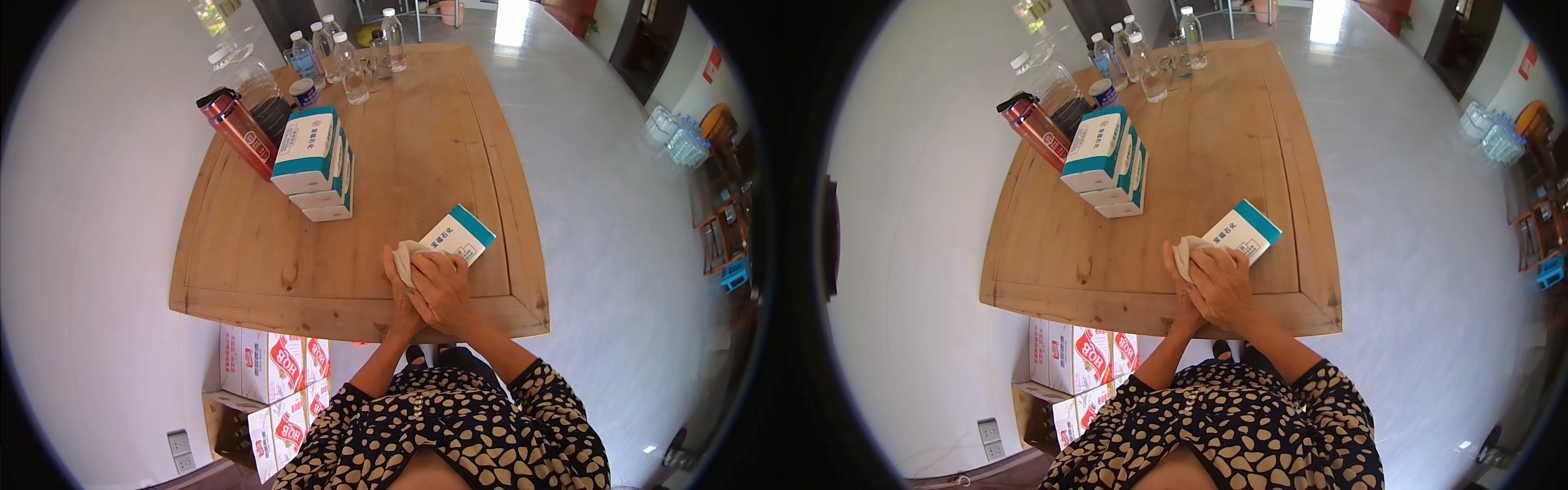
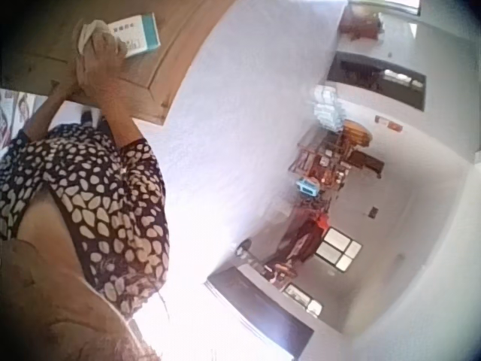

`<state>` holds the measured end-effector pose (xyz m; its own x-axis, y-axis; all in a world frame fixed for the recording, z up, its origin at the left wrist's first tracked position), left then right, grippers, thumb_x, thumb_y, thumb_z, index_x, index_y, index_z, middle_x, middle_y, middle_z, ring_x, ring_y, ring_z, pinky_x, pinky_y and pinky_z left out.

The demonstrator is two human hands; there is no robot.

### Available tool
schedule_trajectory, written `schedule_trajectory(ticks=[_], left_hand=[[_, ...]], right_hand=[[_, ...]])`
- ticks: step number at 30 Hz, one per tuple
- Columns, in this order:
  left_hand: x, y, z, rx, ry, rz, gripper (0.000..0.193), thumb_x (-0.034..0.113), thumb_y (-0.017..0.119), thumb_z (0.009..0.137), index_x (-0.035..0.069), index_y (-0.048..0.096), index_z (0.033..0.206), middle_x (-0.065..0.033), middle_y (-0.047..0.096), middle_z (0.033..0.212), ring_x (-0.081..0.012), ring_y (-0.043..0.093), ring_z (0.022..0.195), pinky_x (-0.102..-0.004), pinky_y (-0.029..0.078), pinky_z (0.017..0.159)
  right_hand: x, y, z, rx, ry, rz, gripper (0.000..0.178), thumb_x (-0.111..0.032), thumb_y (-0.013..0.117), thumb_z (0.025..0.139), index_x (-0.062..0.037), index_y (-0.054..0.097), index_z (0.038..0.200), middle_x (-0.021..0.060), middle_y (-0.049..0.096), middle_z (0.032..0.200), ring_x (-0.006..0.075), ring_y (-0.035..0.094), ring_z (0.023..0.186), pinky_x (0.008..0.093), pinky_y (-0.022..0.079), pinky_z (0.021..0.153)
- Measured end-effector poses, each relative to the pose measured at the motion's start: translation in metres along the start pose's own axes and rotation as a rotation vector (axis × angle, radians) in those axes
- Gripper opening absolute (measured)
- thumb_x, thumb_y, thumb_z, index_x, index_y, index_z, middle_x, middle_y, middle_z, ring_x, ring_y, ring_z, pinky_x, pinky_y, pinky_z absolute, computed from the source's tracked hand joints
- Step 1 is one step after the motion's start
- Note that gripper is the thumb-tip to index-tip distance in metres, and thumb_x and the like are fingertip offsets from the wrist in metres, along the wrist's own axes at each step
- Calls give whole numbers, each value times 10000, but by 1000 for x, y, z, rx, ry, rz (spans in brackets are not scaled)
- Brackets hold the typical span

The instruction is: The person wipes a wooden table surface with a cloth, then picks up and wipes a red thermos and several small boxes before placing them back on the table. The person continues to wipe the table surface around the items.

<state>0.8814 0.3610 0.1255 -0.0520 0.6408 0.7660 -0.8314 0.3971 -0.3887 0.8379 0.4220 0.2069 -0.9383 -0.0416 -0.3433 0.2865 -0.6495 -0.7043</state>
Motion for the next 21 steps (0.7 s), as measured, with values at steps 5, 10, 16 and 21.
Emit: schedule_trajectory(ticks=[5,10,16,21], left_hand=[[6,2,6,5,-118,-149,1082,224,835,654,-31,121,1426,-232,343,1314,-373,393,1186,-442,356,998],[23,-1,12,-57,-60,70,1015,166,846,596,-37,236,1382,-227,361,1256,-391,391,1146,-460,349,992],[27,3,10,8,-25,119,989,195,842,611,-34,255,1374,-231,360,1249,-395,380,1153,-477,332,990],[10,5,3,83,-104,143,958,205,815,644,-40,251,1379,-255,337,1258,-416,363,1155,-484,337,979]], right_hand=[[32,-14,-12,37,143,-276,369,-222,629,751,-72,619,1088,34,536,1184,233,472,1101,451,326,872],[119,-25,14,76,500,-328,302,-200,594,829,-59,618,1095,43,550,1180,290,487,1048,447,348,867],[134,-19,-44,625,742,-73,296,-104,525,880,-9,563,1157,171,471,1241,383,445,1076,473,357,917],[53,1,-71,507,614,119,327,-58,526,861,15,531,1180,245,401,1293,429,404,1106,494,352,933]])
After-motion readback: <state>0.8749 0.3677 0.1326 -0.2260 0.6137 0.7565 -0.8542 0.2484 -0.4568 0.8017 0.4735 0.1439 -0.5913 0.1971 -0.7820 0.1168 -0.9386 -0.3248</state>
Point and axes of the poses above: each hand's wrist, its own z-axis towards the middle knuckle, its own y-axis out of the palm, x = y × z, the point moved 10 cm from there along z, towards the middle knuckle
